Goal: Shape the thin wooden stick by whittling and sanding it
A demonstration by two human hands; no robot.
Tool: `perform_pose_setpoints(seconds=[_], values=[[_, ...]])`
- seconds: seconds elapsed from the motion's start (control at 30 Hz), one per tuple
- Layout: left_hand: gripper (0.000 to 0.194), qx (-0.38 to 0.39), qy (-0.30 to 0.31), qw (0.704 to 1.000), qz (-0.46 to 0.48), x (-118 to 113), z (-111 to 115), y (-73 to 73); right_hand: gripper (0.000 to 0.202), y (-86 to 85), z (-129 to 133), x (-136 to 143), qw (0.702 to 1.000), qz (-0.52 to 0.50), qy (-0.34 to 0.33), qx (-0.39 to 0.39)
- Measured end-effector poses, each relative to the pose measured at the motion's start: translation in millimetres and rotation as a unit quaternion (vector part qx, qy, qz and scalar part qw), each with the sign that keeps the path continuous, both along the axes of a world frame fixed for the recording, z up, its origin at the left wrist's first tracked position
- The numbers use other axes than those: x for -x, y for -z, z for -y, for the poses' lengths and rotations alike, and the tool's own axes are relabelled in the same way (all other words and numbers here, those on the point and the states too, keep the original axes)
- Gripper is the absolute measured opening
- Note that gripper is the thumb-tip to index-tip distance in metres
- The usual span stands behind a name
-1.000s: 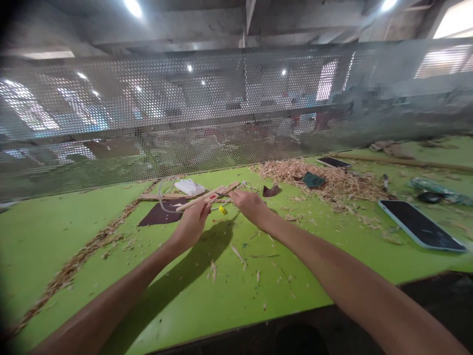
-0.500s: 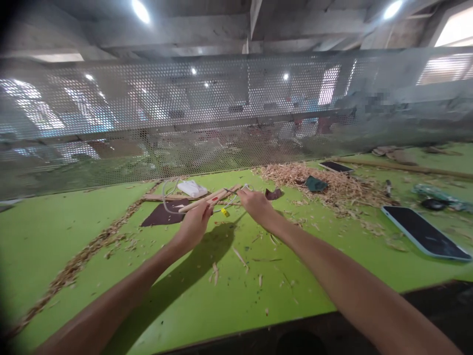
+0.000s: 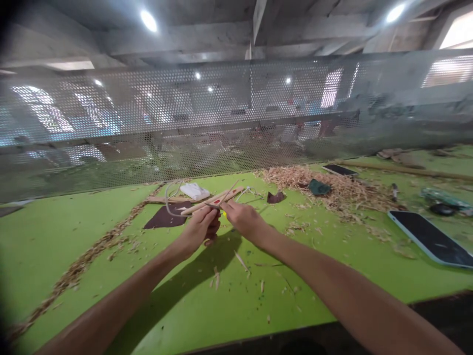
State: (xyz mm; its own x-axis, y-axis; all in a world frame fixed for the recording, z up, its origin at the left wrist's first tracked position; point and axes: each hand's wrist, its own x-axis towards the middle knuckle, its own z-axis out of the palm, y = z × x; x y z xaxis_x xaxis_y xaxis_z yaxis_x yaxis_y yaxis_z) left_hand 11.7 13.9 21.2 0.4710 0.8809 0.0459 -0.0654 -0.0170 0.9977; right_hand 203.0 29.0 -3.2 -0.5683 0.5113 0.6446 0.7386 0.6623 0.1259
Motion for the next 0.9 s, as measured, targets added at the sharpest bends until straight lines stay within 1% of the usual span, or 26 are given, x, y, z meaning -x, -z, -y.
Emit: perform_pose_setpoints(seconds=[0.13,0.27,0.47,0.57,0.73,0.83,0.9], values=[[0.030,-0.001,-0.033,0.999,0.002,-7,4,-2.8,0.031,-6.8,4,0,0.998,0.041,0.039,-0.025],[0.031,-0.009,-0.044,0.999,-0.003,-9,6,-4.6,0.030,-10.2,7,3,0.998,0.041,0.048,-0.025],[0.035,-0.029,-0.021,0.999,0.018,-11,8,2.0,0.033,-13.3,9,4,1.000,-0.025,0.009,0.013],[0.037,-0.049,-0.021,0.999,0.010,-12,8,6.8,0.035,-15.4,9,4,0.999,-0.036,-0.003,0.025],[0.032,-0.108,-0.031,0.993,-0.024,-8,3,13.6,0.034,-16.0,10,5,1.000,-0.017,0.003,0.008],[0.032,-0.117,-0.029,0.992,-0.038,-7,2,14.5,0.034,-16.0,11,5,1.000,-0.021,0.004,-0.004],[0.032,-0.116,-0.029,0.992,-0.034,-7,3,13.8,0.035,-15.9,11,4,0.999,-0.032,-0.010,-0.002]])
